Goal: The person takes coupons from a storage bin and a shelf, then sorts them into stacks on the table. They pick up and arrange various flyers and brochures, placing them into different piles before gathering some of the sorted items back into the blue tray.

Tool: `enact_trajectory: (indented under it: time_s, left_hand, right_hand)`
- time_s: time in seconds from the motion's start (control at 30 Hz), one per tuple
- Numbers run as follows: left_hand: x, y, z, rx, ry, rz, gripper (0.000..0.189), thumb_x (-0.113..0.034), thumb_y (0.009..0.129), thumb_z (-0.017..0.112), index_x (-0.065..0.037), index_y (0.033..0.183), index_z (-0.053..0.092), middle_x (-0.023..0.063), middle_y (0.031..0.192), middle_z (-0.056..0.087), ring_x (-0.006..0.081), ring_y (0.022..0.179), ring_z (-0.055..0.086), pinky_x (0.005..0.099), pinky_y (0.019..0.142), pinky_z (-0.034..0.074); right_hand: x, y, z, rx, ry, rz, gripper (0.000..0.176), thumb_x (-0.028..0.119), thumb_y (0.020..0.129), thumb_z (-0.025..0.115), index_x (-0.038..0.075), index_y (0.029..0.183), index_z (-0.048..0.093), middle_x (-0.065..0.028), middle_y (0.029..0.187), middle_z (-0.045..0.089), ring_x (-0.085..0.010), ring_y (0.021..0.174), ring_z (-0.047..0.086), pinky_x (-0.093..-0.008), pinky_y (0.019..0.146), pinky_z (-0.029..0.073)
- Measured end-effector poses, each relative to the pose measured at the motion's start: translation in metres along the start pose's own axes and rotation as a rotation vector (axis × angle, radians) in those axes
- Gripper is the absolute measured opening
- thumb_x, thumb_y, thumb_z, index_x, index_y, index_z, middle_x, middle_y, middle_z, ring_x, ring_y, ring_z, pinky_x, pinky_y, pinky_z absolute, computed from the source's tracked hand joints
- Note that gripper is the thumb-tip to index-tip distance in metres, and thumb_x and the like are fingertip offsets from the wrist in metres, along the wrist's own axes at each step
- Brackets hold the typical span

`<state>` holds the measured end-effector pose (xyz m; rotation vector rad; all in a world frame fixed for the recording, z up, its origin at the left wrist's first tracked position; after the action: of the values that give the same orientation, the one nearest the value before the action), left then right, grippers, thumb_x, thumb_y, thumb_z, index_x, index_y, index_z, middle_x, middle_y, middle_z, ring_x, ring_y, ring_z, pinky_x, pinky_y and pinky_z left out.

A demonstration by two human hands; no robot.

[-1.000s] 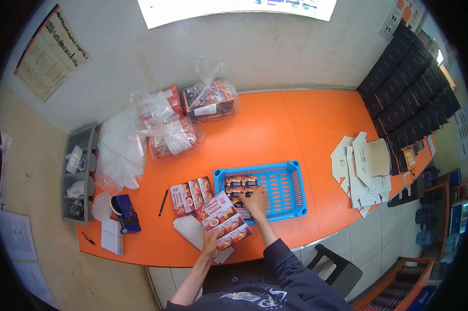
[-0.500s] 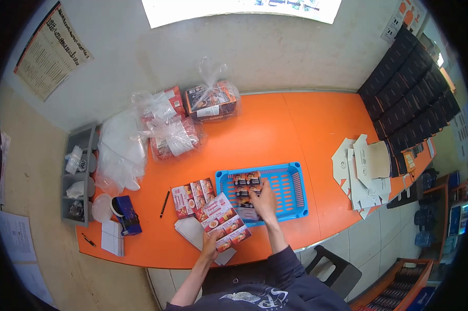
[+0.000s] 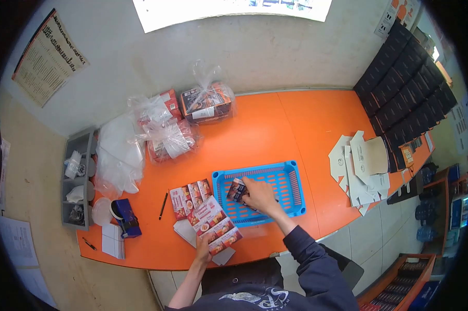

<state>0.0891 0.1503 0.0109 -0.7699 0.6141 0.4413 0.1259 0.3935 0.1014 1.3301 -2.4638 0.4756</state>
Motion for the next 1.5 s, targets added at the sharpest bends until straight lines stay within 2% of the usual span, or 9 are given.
enact_trajectory:
  time_s: [0.23,0.43,0.53,0.83,0.93,1.03,1.13,1.33,1.5]
  left_hand:
    - [0.026,-0.004,0.016,0.115,-0.153,-0.025,0.047,-0.004,0.078,0.045,-0.001,0.123,0.034,0.0168,0.116,0.051,0.0290,0.105,0.055,0.0467,0.085,0.049]
    - [0.029,-0.006,0.027,0.058,-0.205,0.021,0.042,-0.002,0.082,0.043,0.000,0.123,0.033,0.0161,0.115,0.050,0.0269,0.103,0.056,0.0433,0.087,0.048]
    - [0.027,-0.005,0.035,0.081,-0.197,0.011,0.041,-0.003,0.082,0.044,0.000,0.122,0.033,0.0160,0.116,0.050,0.0269,0.104,0.055,0.0429,0.088,0.048]
    - [0.038,0.001,0.026,0.034,-0.110,0.058,0.040,-0.004,0.084,0.041,0.001,0.122,0.033,0.0158,0.115,0.051,0.0274,0.102,0.057,0.0435,0.085,0.050]
    - [0.038,0.001,0.027,0.046,-0.131,0.030,0.040,-0.005,0.084,0.041,0.000,0.122,0.034,0.0159,0.115,0.051,0.0275,0.101,0.057,0.0439,0.083,0.051]
    - [0.035,-0.001,0.032,0.047,-0.153,0.029,0.040,-0.005,0.084,0.042,0.000,0.122,0.033,0.0158,0.114,0.052,0.0273,0.101,0.057,0.0435,0.083,0.051]
    - [0.035,-0.001,0.030,0.036,-0.146,0.043,0.041,-0.005,0.084,0.042,0.000,0.123,0.032,0.0158,0.114,0.052,0.0274,0.101,0.057,0.0435,0.083,0.051]
    - [0.036,-0.001,0.027,-0.003,-0.147,0.050,0.040,-0.006,0.084,0.042,0.000,0.123,0.033,0.0158,0.114,0.051,0.0274,0.102,0.057,0.0431,0.083,0.051]
    - [0.042,0.002,0.021,-0.012,-0.138,0.048,0.040,-0.005,0.084,0.042,0.000,0.123,0.033,0.0156,0.113,0.052,0.0275,0.101,0.057,0.0427,0.082,0.051]
  right_hand:
    - [0.009,0.032,0.069,0.660,0.071,-0.376,0.076,0.036,0.060,0.069,0.011,0.127,0.041,-0.0122,0.089,0.065,-0.0296,0.082,0.062,-0.0382,0.069,0.047]
    - [-0.001,0.032,0.083,0.697,0.117,-0.234,0.081,0.031,0.060,0.068,0.011,0.131,0.037,-0.0110,0.101,0.062,-0.0280,0.097,0.058,-0.0380,0.078,0.045]
    - [-0.008,0.032,0.092,0.717,0.225,-0.197,0.078,0.030,0.058,0.071,0.009,0.127,0.040,-0.0114,0.088,0.064,-0.0283,0.086,0.060,-0.0366,0.073,0.045]
    - [-0.005,0.041,0.096,0.710,0.489,-0.264,0.075,0.027,0.058,0.071,0.010,0.126,0.043,-0.0116,0.084,0.064,-0.0274,0.082,0.061,-0.0370,0.070,0.045]
    - [0.012,0.036,0.077,0.791,0.182,-0.255,0.071,0.025,0.060,0.068,0.010,0.124,0.043,-0.0131,0.088,0.062,-0.0291,0.084,0.060,-0.0388,0.072,0.046]
    - [0.006,0.037,0.084,0.695,0.093,-0.236,0.066,0.024,0.062,0.066,0.012,0.123,0.043,-0.0148,0.099,0.058,-0.0302,0.093,0.056,-0.0402,0.072,0.046]
    - [0.004,0.027,0.091,0.312,0.022,-0.462,0.064,0.022,0.062,0.066,0.014,0.121,0.044,-0.0140,0.105,0.053,-0.0313,0.099,0.052,-0.0420,0.073,0.046]
    - [0.013,0.020,0.075,0.215,-0.016,-0.474,0.064,0.019,0.059,0.068,0.015,0.119,0.045,-0.0111,0.095,0.049,-0.0315,0.095,0.050,-0.0433,0.073,0.043]
    - [0.023,0.019,0.058,0.124,-0.103,-0.486,0.063,0.016,0.059,0.070,0.017,0.118,0.048,-0.0095,0.103,0.051,-0.0300,0.097,0.050,-0.0411,0.081,0.040]
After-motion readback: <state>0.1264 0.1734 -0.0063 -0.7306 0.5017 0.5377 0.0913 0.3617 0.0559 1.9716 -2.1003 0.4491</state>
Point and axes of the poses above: each hand's wrist, its own y-axis towards the middle knuckle, its own z-axis out of the palm, x = y × z, the point moved 7 cm from there along y, towards the middle knuckle
